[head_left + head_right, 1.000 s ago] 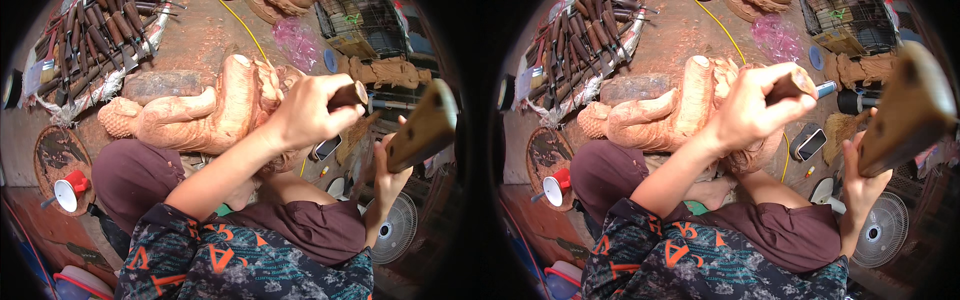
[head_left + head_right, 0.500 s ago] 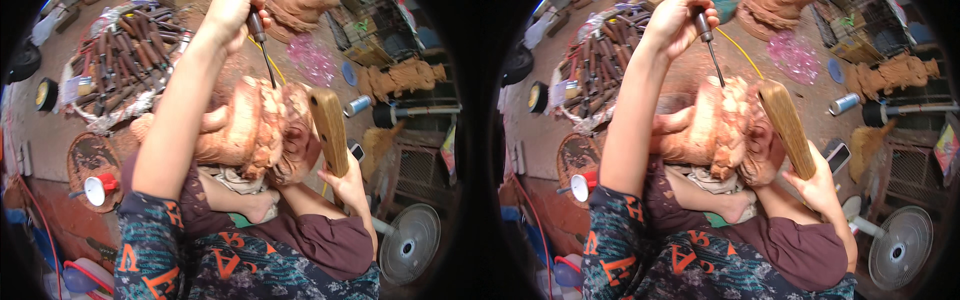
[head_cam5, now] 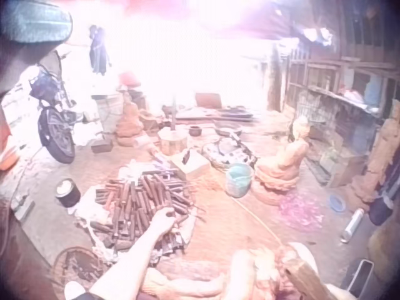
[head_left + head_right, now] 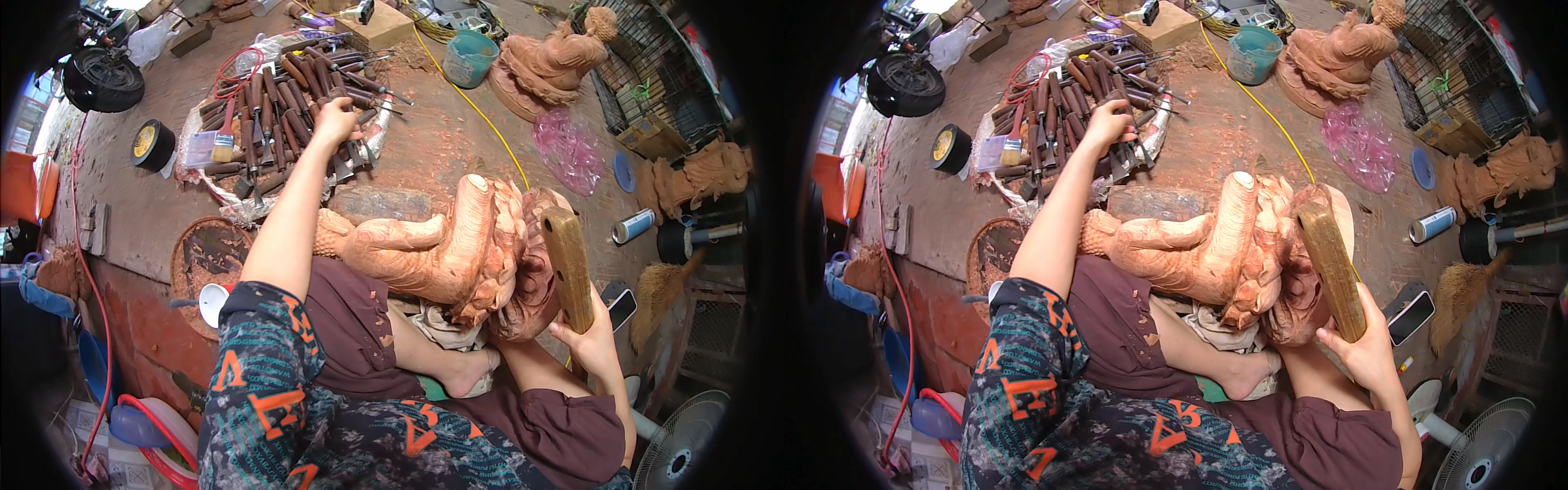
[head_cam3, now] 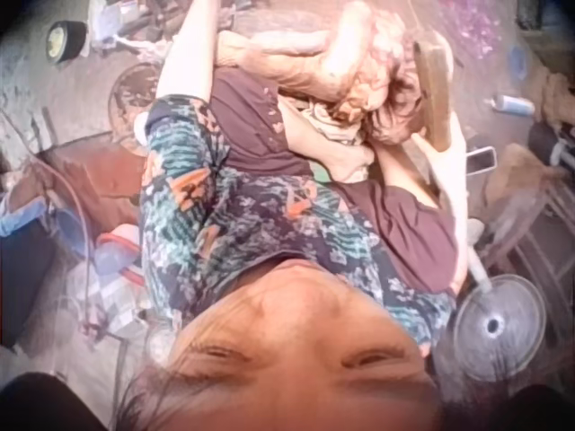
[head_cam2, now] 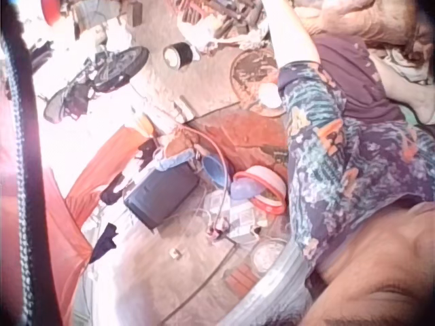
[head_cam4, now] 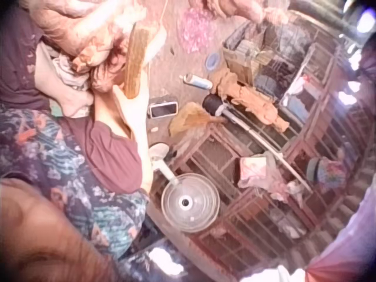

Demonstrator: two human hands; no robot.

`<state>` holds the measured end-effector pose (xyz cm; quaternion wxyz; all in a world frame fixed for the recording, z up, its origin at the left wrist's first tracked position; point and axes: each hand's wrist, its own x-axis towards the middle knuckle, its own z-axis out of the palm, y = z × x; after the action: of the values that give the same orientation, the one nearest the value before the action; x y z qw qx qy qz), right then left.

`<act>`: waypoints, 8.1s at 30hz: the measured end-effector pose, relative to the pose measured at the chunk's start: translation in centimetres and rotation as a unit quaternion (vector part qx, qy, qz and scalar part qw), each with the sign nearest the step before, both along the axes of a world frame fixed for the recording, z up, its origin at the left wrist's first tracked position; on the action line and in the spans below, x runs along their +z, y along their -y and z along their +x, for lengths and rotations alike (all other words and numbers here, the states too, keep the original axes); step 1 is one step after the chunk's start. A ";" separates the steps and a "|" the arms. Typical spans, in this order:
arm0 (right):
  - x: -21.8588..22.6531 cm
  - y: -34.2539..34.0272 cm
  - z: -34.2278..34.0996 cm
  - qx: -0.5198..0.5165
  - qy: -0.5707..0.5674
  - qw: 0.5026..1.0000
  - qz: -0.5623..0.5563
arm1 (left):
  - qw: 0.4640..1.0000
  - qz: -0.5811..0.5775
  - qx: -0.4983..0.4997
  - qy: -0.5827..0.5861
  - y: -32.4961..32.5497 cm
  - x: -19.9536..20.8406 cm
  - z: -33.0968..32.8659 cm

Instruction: The person carves a large wooden sculpture of a reclining figure using a chisel and a wooden mallet. They repeatedly strike the chisel to shape the wood, occasionally pausing to select different chisels from a nearby collection.

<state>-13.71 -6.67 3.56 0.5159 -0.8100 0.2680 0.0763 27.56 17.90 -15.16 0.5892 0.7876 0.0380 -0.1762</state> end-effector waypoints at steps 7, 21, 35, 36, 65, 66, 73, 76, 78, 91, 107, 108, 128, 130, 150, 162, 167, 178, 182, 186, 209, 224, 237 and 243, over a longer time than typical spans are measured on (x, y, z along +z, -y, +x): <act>-0.2 0.2 -0.1 -0.001 0.003 1.000 0.021 | 0.925 0.267 -0.042 0.267 3.1 -1.9 1.2; -0.3 0.6 -1.1 0.023 -0.028 0.999 0.001 | 0.957 0.271 0.030 0.100 -9.0 1.5 3.4; -0.4 0.6 -0.9 0.041 -0.025 0.999 0.016 | 0.896 0.431 -0.055 0.094 -8.3 -0.9 0.2; -0.3 0.5 -0.8 0.042 -0.028 0.999 0.016 | 0.881 0.456 -0.055 0.112 -7.9 -0.9 -0.2; -0.5 0.9 -0.9 0.041 -0.046 0.997 0.047 | 0.896 0.421 -0.031 0.137 -5.0 -0.4 -1.2; -0.4 0.7 -0.9 0.040 -0.038 0.998 0.041 | 0.893 0.433 -0.034 0.119 -4.4 0.4 -1.4; -0.4 0.5 -0.8 0.030 -0.025 0.998 0.052 | 0.903 0.406 0.023 0.137 -4.7 -0.3 -0.8; -0.5 0.7 -0.8 0.031 -0.036 0.998 0.044 | 0.877 0.420 0.119 0.200 -5.8 -1.0 1.4; -0.9 1.1 -1.1 0.046 -0.038 0.997 0.038 | 0.859 0.469 0.127 0.163 -6.8 -0.8 3.1; -0.7 1.4 -1.2 0.058 -0.055 0.996 0.031 | 0.844 0.518 0.016 0.134 -10.4 -1.0 4.8; -0.4 2.3 -2.0 0.049 -0.107 0.992 0.036 | 0.906 0.402 0.060 0.120 1.5 0.1 10.4; -0.5 2.1 -1.7 0.059 -0.105 0.992 0.044 | 0.920 0.325 0.121 0.182 -0.5 -0.9 11.7; 8.1 5.7 -7.5 -0.175 0.218 0.941 -0.189 | 0.742 -0.275 -0.267 0.550 19.0 20.3 -31.8; 9.3 4.6 -7.5 -0.152 0.257 0.932 -0.203 | 0.730 -0.295 -0.227 0.574 19.7 18.5 -33.0; 7.8 4.2 -7.1 -0.010 0.155 0.827 -0.541 | 0.797 -0.387 -0.073 0.458 19.3 16.8 -31.6; 7.6 4.5 -8.2 -0.083 0.194 0.843 -0.495 | 0.788 -0.416 -0.074 0.448 18.7 16.3 -31.1; 7.1 5.7 -9.5 -0.053 0.129 0.841 -0.524 | 0.791 -0.428 -0.048 0.434 18.8 16.4 -30.8; 8.3 3.2 -5.9 -0.106 0.233 0.888 -0.381 | 0.797 -0.423 -0.033 0.430 19.2 16.8 -31.1; 7.4 4.1 -7.5 -0.046 0.105 0.866 -0.486 | 0.796 -0.421 -0.042 0.433 19.4 16.5 -31.2; 7.5 1.9 -5.3 -0.167 0.175 0.889 -0.388 | 0.792 -0.430 -0.052 0.430 19.3 16.2 -31.0; 7.4 3.0 -5.8 -0.142 0.215 0.872 -0.416 | 0.792 -0.443 -0.016 0.420 19.7 16.6 -30.4; 7.3 3.6 -6.2 -0.147 0.172 0.872 -0.433 | 0.800 -0.422 -0.030 0.425 19.7 16.3 -30.8; 6.7 4.0 -6.7 -0.106 0.093 0.862 -0.486 | 0.812 -0.402 -0.019 0.423 19.9 16.1 -30.8; 7.3 3.9 -6.3 -0.131 0.182 0.891 -0.394 | 0.812 -0.402 -0.031 0.421 19.6 16.2 -30.8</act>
<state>-19.98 -10.61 10.86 0.1995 -0.9042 0.2810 -0.2522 -3.21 -1.75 1.03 0.8059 0.4782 -0.3127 0.1547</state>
